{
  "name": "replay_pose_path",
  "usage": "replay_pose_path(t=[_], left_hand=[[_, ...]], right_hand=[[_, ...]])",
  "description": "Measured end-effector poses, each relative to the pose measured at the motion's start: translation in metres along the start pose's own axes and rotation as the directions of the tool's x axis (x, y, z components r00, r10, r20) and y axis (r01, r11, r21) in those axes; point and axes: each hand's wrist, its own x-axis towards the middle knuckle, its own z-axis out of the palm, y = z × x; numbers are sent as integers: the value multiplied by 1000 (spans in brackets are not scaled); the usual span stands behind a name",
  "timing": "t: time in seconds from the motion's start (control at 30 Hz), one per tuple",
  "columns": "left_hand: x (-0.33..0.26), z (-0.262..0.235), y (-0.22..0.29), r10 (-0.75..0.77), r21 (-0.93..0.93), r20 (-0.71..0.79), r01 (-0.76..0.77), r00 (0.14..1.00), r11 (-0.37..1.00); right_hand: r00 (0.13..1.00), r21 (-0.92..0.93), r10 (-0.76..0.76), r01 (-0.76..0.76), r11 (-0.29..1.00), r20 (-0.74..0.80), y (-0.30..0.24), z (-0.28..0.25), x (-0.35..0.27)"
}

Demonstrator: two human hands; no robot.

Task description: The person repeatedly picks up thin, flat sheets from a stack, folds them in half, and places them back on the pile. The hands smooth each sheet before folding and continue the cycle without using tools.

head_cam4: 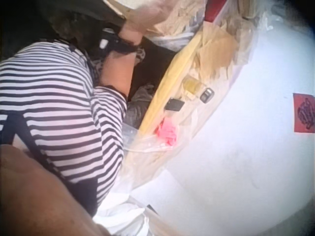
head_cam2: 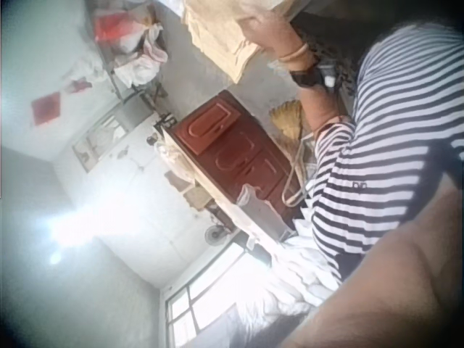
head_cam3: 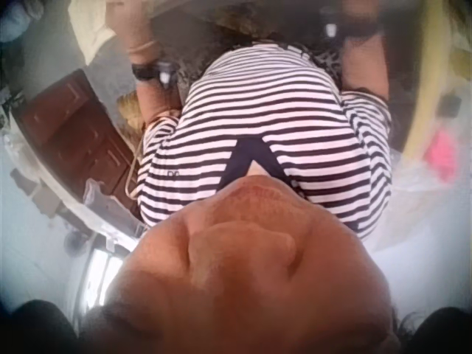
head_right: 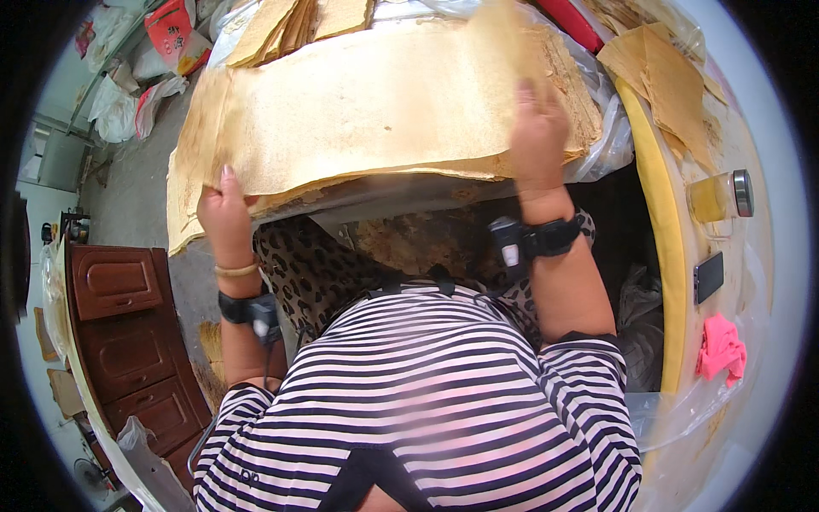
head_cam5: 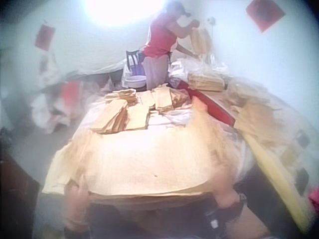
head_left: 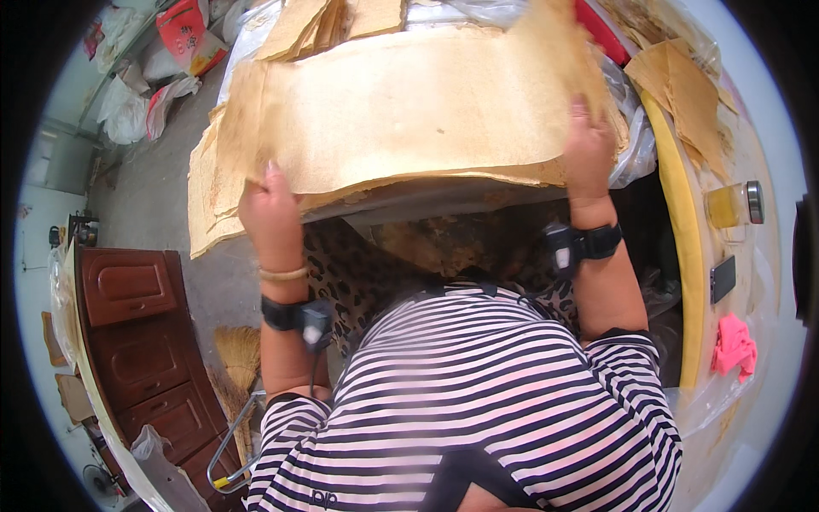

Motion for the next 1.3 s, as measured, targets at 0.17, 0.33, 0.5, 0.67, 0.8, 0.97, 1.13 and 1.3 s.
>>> replay_pose_path(t=[0.17,0.33,0.5,0.67,0.8,0.97,1.13,1.3], left_hand=[[-22,53,51,591,292,-40,-556,806,778],[-28,90,72,821,421,96,-770,563,479],[-43,116,80,835,357,237,-843,497,402],[-39,129,91,710,317,433,-831,556,457],[-31,127,101,601,316,593,-841,536,439],[-18,119,105,507,249,714,-852,483,461],[3,113,86,640,54,743,-971,195,232],[8,125,63,704,-39,625,-886,338,461]], right_hand=[[772,-259,-476,605,753,421,-37,68,-31],[690,-431,-547,723,539,474,-23,99,-51],[681,-325,-224,578,749,697,-19,102,-61],[704,-272,-91,386,881,704,-31,98,-61],[693,-301,12,297,906,721,-30,98,-57],[611,-181,-123,411,893,782,-34,88,-55],[580,155,-646,673,723,496,-57,57,-67],[748,-155,-425,566,810,509,-49,59,-57]])
